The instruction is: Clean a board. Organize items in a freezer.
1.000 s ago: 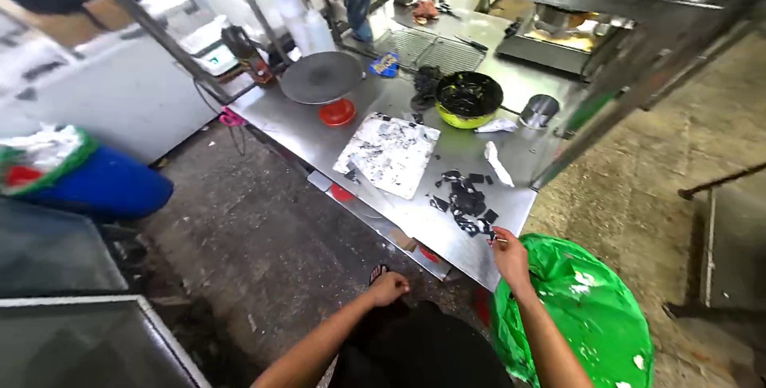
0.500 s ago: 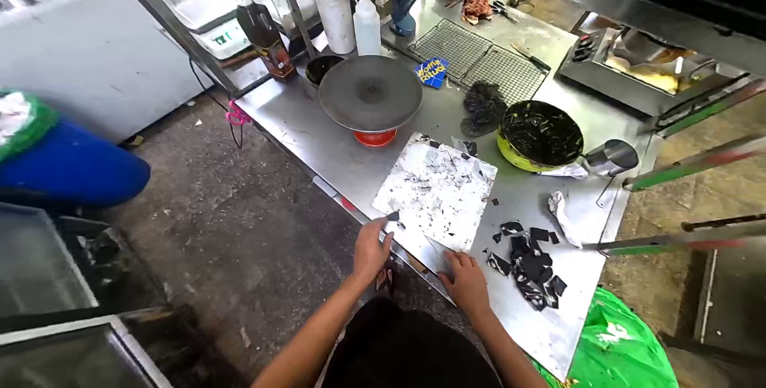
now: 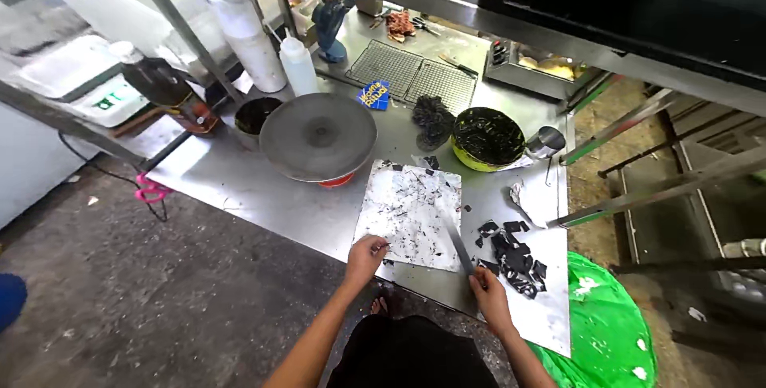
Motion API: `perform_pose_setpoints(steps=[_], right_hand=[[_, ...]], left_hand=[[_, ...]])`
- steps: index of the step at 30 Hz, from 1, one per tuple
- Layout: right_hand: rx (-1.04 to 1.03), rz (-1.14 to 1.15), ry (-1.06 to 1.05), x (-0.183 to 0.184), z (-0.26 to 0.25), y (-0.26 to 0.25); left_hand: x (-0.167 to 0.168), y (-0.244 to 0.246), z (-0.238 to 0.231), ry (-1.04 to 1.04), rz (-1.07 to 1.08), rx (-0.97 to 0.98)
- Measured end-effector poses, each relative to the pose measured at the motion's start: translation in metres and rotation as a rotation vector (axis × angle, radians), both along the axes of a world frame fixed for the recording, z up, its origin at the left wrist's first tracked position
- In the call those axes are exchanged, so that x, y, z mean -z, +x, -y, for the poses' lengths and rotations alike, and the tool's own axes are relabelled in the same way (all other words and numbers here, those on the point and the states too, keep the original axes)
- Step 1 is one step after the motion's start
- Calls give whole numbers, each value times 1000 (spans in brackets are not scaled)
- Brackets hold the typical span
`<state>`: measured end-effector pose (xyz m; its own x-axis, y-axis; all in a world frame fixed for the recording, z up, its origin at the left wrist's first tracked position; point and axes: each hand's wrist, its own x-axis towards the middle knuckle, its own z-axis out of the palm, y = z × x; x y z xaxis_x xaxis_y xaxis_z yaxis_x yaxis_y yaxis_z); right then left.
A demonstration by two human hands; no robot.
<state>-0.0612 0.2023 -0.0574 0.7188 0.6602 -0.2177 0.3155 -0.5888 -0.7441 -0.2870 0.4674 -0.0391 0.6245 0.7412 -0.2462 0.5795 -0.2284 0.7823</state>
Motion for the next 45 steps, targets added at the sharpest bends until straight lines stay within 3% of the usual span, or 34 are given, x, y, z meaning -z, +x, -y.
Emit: perform_pose_setpoints(steps=[4, 8, 12, 16, 22, 25, 28, 32, 36, 38, 41, 45], right_hand=[[97, 139, -155, -3, -13, -1], [4, 420, -216, -28, -60, -2], [-161, 320, -148, -60, -181, 50], [-87, 195, -206, -55, -301, 113], [-142, 92, -381, -41, -353, 146], [-165, 25, -276, -38, -340, 155], [-150, -20, -11, -54, -308, 144], [-170, -325, 346, -105, -224, 92], [-254, -343, 499, -158, -126, 61], [-261, -165, 578, -168, -81, 60], [-227, 362, 692, -173, -20, 69], [-106, 854, 826, -180, 46, 88]], left_hand=[[-14, 34, -17, -25, -83, 65], [-17, 58, -36, -64, -261, 117], [-20, 57, -40, 54, -260, 116], [-20, 32, -29, 126, -218, 99], [-5, -23, 1, 145, -118, 34], [-11, -14, 0, 80, -105, 48], [-32, 23, -10, 110, -30, 111], [-82, 82, -14, 174, 144, 149], [-126, 128, 13, 248, 423, 188], [-143, 143, 35, 256, 553, 312], [-156, 162, 84, 338, 723, 418], [-176, 179, 159, 35, 757, 435]])
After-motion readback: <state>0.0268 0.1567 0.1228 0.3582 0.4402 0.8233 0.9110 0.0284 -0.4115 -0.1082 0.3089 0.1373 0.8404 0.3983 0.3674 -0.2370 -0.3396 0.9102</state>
